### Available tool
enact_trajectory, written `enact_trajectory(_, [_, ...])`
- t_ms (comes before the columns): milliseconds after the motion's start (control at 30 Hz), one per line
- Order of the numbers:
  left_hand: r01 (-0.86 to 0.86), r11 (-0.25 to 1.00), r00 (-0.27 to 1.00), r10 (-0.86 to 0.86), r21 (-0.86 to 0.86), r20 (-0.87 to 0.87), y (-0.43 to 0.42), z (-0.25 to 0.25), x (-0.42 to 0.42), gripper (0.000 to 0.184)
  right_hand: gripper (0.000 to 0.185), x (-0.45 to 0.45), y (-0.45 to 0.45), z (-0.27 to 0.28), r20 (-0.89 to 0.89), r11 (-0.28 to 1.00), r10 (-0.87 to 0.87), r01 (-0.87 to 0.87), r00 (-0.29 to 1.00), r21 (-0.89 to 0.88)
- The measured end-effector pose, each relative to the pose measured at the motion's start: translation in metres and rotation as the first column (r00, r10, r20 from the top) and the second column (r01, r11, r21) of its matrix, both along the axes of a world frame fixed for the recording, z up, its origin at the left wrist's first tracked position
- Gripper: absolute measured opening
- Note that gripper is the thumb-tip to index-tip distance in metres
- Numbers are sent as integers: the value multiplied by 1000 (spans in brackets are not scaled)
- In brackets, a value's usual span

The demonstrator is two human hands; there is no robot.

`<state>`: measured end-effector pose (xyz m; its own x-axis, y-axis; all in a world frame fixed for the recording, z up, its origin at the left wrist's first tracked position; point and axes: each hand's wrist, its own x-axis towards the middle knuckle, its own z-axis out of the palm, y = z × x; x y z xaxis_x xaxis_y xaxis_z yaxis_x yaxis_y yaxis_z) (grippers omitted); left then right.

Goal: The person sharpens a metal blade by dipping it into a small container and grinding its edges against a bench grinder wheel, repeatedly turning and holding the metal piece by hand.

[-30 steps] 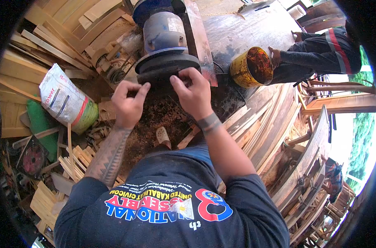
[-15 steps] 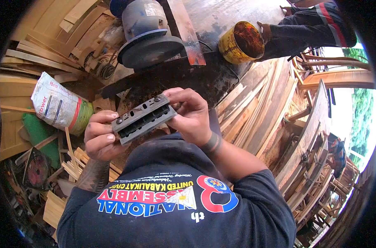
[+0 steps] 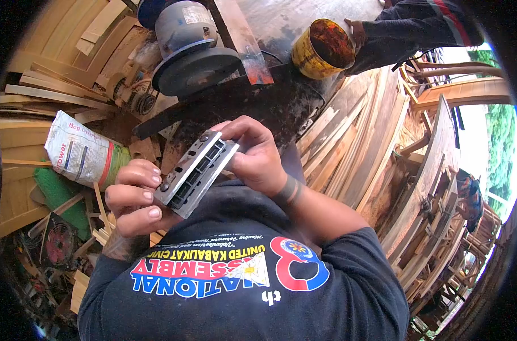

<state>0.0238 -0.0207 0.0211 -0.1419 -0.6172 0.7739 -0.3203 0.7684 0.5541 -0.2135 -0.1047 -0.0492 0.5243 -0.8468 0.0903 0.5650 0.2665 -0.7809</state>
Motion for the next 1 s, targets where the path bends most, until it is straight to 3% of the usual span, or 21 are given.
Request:
enact_trajectory(400, [50, 987, 996, -60, -152, -63, -7, -1, -16, 42, 26, -5, -2, 13, -5, 993, 72, -71, 997, 96])
enact_trajectory(1000, [74, 988, 997, -76, -133, -11, -9, 15, -23, 41, 32, -2, 0, 5, 64, 978, 132, -141, 989, 155])
